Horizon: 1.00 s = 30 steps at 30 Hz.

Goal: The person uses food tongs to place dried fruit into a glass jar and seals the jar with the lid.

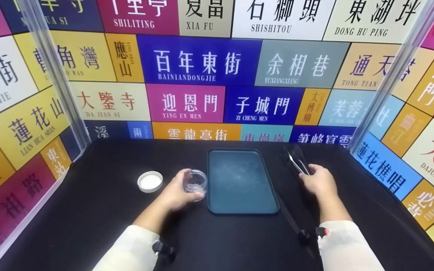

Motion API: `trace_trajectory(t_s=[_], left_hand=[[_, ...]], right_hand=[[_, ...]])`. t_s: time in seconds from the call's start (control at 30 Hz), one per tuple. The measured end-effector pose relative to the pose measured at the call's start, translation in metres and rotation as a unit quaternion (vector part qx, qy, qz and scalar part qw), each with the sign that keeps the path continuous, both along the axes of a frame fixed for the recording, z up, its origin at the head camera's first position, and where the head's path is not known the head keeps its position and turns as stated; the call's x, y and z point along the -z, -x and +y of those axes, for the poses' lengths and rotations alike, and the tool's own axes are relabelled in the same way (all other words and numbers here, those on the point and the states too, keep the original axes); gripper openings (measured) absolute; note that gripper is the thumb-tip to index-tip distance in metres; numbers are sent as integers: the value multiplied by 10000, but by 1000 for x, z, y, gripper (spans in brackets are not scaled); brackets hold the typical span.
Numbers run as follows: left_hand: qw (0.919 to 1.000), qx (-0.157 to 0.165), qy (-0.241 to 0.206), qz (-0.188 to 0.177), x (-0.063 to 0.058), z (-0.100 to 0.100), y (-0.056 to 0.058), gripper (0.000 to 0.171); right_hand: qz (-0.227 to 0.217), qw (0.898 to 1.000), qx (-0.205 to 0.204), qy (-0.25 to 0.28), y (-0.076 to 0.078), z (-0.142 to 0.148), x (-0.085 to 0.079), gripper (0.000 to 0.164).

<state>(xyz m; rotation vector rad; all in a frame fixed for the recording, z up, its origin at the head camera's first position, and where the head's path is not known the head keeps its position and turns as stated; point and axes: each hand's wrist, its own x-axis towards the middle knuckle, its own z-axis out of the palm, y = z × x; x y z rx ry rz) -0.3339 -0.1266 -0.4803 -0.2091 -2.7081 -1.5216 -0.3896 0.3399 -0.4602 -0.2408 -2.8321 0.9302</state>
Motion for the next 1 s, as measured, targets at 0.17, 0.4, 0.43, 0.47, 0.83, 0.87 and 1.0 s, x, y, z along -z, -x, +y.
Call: trace_trajectory(t_s=[0.17,0.4,0.43,0.47,0.83,0.87,1.0], left_hand=[[10000,16,-3,6,1,0,0,100],[10000,-12,35,-9,2,0,2,100],[10000,-16,30,-16,2,0,2,100],[10000,-18,20,-23,2,0,2,100],[9999,-63,128,-28,4,0,3,100],[9999,-61,129,-27,4,0,4,100],[9999,-46,127,-14,4,0,4,100]], right_hand=[[-235,9995,191,20,-1,7,5,67],[-304,9989,361,30,-1,7,9,67],[-305,9988,370,-20,-1,7,9,67],[-307,9988,370,-85,-1,8,10,67],[-337,9986,369,-195,0,12,16,67],[-348,9986,376,-162,0,12,16,68],[-336,9985,428,-65,0,12,14,71]])
